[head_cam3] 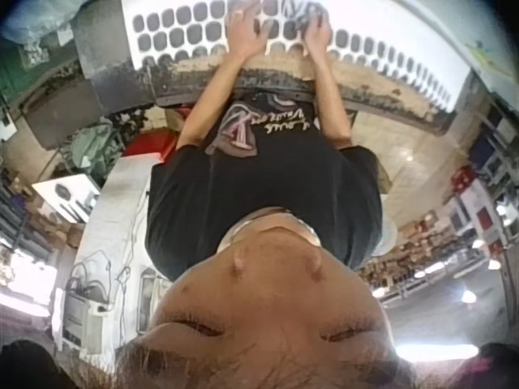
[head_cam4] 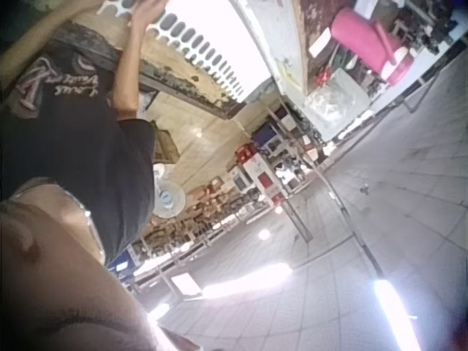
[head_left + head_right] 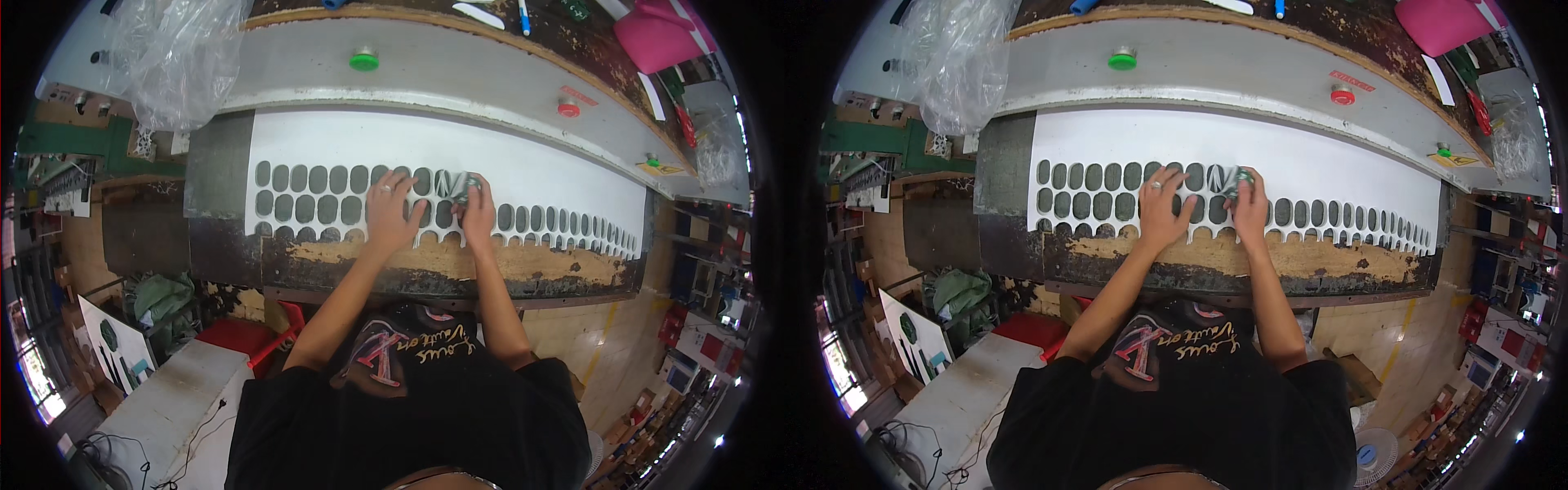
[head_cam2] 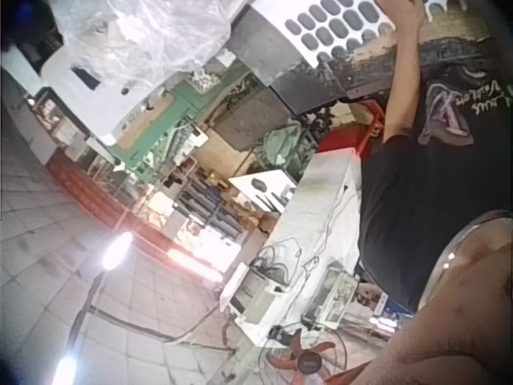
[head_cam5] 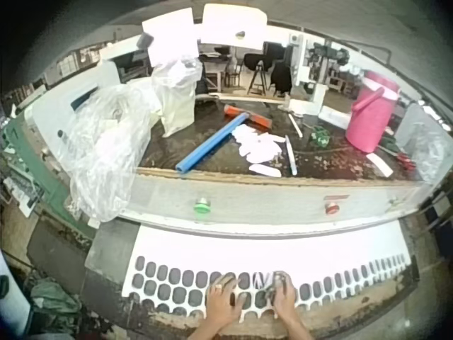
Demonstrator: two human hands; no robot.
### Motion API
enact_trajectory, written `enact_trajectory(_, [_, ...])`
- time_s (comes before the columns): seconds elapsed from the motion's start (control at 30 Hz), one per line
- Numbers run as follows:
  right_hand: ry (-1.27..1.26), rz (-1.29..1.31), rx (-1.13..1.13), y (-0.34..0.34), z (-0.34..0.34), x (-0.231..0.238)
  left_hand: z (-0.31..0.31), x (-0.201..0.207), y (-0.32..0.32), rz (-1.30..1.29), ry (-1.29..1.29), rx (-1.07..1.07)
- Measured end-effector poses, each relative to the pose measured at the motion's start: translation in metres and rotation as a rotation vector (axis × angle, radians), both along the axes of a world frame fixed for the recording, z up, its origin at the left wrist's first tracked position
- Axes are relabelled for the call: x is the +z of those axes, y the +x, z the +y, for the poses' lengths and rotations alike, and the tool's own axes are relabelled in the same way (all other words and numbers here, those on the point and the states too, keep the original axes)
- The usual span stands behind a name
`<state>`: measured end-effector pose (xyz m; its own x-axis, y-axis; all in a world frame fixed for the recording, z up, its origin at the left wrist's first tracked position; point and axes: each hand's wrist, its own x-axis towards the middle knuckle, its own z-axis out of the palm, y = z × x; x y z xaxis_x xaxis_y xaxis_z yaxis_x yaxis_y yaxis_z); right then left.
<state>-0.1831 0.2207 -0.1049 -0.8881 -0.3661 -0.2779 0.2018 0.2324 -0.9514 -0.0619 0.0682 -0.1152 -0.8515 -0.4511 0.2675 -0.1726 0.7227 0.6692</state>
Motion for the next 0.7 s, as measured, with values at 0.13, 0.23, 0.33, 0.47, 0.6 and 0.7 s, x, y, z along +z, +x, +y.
enact_trajectory(0.13, [-0.561, -0.277, -0.093, 0.022, 0.029, -0.021, 0.004, -0.003, -0.018, 0.201, 0.034, 0.084])
enact_trajectory(0.23, [-0.550, -0.249, -0.250, 0.046, 0.023, 0.006, 0.013, 0.004, -0.041, 0.155, -0.068, 0.034])
enact_trajectory(0.33, [-0.480, -0.198, -0.135, 0.058, 0.043, 0.000, 0.028, 0.006, -0.055, -0.218, -0.174, 0.008])
enact_trajectory(0.47, [-0.409, -0.166, -0.120, 0.077, 0.049, 0.016, 0.034, 0.001, -0.060, -0.336, -0.082, 0.092])
enact_trajectory(0.6, [-0.447, -0.173, -0.108, 0.087, 0.058, 0.016, 0.033, 0.006, -0.066, -0.430, -0.296, 0.082])
enact_trajectory(0.7, [-0.463, -0.189, -0.128, 0.093, 0.060, 0.020, 0.031, 0.008, -0.063, -0.388, -0.246, 0.025])
